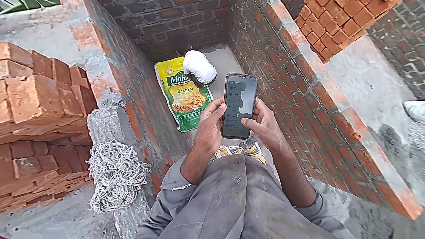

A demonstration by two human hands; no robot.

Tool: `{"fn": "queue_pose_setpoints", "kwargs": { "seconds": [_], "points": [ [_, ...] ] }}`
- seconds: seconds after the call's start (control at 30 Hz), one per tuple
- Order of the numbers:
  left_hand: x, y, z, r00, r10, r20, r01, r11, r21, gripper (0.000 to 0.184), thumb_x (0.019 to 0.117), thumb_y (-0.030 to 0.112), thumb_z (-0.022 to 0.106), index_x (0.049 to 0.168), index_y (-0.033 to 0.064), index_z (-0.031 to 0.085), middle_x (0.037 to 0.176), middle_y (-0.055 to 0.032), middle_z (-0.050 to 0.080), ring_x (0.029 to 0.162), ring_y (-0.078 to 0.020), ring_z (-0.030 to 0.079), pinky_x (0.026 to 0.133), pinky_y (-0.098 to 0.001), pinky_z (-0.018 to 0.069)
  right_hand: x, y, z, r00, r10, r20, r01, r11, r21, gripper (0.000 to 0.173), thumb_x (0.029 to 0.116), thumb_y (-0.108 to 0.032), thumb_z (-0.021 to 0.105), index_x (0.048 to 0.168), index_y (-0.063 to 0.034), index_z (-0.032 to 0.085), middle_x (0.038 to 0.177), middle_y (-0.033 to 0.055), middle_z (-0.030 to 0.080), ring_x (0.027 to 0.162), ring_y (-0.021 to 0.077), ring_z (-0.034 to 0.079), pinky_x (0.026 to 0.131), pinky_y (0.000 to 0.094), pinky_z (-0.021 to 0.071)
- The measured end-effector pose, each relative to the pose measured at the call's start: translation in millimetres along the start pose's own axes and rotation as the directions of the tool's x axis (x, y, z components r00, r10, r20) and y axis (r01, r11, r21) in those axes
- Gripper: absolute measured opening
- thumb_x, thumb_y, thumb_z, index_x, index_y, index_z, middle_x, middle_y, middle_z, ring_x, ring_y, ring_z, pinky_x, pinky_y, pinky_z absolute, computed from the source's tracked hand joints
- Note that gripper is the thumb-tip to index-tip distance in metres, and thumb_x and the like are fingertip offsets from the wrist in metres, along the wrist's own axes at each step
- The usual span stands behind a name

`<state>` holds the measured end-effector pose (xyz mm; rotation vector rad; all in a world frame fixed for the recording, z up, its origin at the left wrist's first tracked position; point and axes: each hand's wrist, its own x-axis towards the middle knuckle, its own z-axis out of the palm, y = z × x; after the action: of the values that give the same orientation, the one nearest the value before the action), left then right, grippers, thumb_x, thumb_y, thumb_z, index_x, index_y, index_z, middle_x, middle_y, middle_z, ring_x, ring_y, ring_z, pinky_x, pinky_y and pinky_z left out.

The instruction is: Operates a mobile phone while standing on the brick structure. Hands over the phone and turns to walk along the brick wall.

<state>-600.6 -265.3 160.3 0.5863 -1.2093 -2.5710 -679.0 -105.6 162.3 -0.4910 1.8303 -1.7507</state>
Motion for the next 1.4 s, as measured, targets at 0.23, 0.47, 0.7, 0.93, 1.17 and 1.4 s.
{"fn": "queue_pose_setpoints", "kwargs": {
  "seconds": [0.23,0.47,0.7,0.93,1.17,1.4],
  "points": [
    [0.1,-0.7,-1.5,1.0,0.015,0.004,-0.015,1.0,0.007,0.032,0.1097,0.013,0.042,0.134,0.0068,0.062,0.122,-0.0138,0.068,0.107,-0.0219,0.069,0.095,-0.0405,0.0581,3.0,2.5,3.6,1.0,-0.002,-0.016,0.002,1.0,0.002,0.054,0.0917,-0.009,0.07,0.142,-0.0102,0.05,0.121,0.0101,0.071,0.103,0.0224,0.073,0.083,0.0375,0.0634],
    [0.4,-2.7,-1.5,1.0,0.009,-0.002,-0.009,1.0,0.026,0.032,0.1097,0.013,0.042,0.133,0.0066,0.062,0.122,-0.0136,0.068,0.108,-0.0218,0.068,0.096,-0.0405,0.0574,5.2,6.9,7.5,0.995,0.006,-0.099,-0.005,1.0,0.004,0.028,0.1065,-0.021,0.051,0.132,-0.01,0.057,0.109,0.0084,0.073,0.092,0.0184,0.072,0.076,0.0346,0.0609],
    [0.6,-1.5,-3.6,1.0,0.008,-0.008,-0.008,1.0,0.01,0.032,0.1094,0.011,0.041,0.132,0.0054,0.063,0.12,-0.0151,0.068,0.106,-0.0231,0.069,0.094,-0.0407,0.0586,2.3,5.1,0.8,0.999,-0.01,-0.047,0.012,0.999,0.05,0.031,0.1064,-0.02,0.048,0.133,-0.0092,0.06,0.111,0.0099,0.072,0.094,0.0206,0.072,0.076,0.0375,0.0626],
    [1.8,3.5,-5.5,1.0,0.014,-0.026,-0.014,1.0,-0.002,0.033,0.1102,0.012,0.04,0.133,0.0047,0.062,0.12,-0.0152,0.068,0.107,-0.0228,0.069,0.095,-0.04,0.0584,0.2,4.5,-0.1,0.999,-0.029,-0.03,0.031,0.996,0.081,0.039,0.1021,-0.009,0.05,0.141,-0.0056,0.056,0.115,0.0124,0.072,0.098,0.0222,0.073,0.083,0.0403,0.0635],
    [-0.8,4.6,-8.3,0.999,0.023,-0.039,-0.023,1.0,-0.005,0.032,0.1099,0.012,0.04,0.132,0.0049,0.062,0.12,-0.0145,0.068,0.106,-0.0219,0.069,0.094,-0.0394,0.0588,1.7,6.4,5.3,0.997,-0.054,-0.05,0.053,0.999,-0.007,0.04,0.0973,-0.011,0.064,0.137,-0.0069,0.06,0.109,0.0102,0.075,0.093,0.0205,0.074,0.081,0.0366,0.0632],
    [0.8,5.0,-14.0,0.999,0.011,-0.042,-0.012,1.0,-0.02,0.032,0.1095,0.011,0.041,0.132,0.0051,0.063,0.119,-0.0155,0.069,0.105,-0.0233,0.07,0.094,-0.0411,0.059,3.7,6.5,7.5,0.999,-0.032,-0.027,0.034,0.998,0.061,0.037,0.1017,-0.013,0.055,0.138,-0.006,0.059,0.114,0.0125,0.073,0.098,0.0235,0.073,0.083,0.0409,0.0634]
  ]
}}
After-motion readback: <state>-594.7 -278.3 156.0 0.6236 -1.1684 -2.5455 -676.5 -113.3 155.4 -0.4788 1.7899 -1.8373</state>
